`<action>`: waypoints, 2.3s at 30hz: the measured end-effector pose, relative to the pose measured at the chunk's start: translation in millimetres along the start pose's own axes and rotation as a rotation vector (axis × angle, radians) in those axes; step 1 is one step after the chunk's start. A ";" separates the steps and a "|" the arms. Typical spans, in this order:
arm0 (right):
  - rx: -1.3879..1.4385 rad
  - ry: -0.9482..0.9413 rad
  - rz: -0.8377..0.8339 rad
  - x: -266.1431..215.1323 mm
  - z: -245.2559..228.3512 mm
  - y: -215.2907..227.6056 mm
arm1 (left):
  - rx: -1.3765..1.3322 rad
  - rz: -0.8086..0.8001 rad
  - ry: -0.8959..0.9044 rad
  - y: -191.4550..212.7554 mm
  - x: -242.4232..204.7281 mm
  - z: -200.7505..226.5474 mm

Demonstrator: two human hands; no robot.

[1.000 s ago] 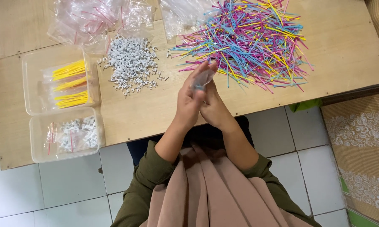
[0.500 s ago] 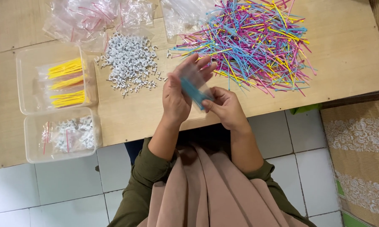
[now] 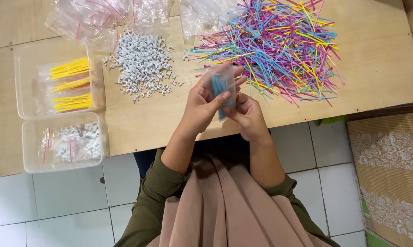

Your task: Sorting blue sticks from a multi-colored pile and placing them into small plastic bags.

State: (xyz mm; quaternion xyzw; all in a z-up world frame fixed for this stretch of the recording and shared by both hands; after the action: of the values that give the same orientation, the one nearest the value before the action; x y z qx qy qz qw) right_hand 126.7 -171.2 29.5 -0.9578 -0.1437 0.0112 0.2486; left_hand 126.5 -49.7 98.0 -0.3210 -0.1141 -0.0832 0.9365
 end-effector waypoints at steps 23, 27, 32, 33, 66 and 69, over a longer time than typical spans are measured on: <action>-0.173 0.050 -0.087 -6.3 20.6 -6.7 | 0.152 0.173 -0.003 6.1 -23.6 18.0; -0.110 0.029 -0.209 -8.5 -14.9 -82.7 | 0.133 0.199 -0.048 11.3 -38.1 62.3; -0.133 -0.039 -0.376 0.3 -20.2 -143.6 | 0.398 0.246 -0.137 46.7 -69.1 118.9; -0.164 -0.070 -0.425 0.9 -17.2 -154.3 | 0.522 0.269 -0.145 55.1 -77.6 132.5; -1.359 0.095 -0.970 128.2 108.1 -364.4 | 2.648 0.402 0.062 248.4 -109.1 280.5; -1.432 0.190 -0.990 129.5 115.0 -364.8 | 2.613 0.182 0.157 263.9 -99.7 259.0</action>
State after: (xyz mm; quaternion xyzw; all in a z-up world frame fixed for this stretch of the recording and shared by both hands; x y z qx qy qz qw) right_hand 141.8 224.2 110.1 -0.7082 -0.4943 -0.2707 -0.4253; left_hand 49.7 325.0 116.6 0.8167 -0.0337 0.1326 0.5607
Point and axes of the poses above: each hand's wrist, its own x-axis towards the middle knuckle, its own y-axis out of the back of the hand, z = x × y, the point moved 7 cm from there along x, towards the middle knuckle, and after that the axes turned 2 degrees about x, right-handed, at the moved point
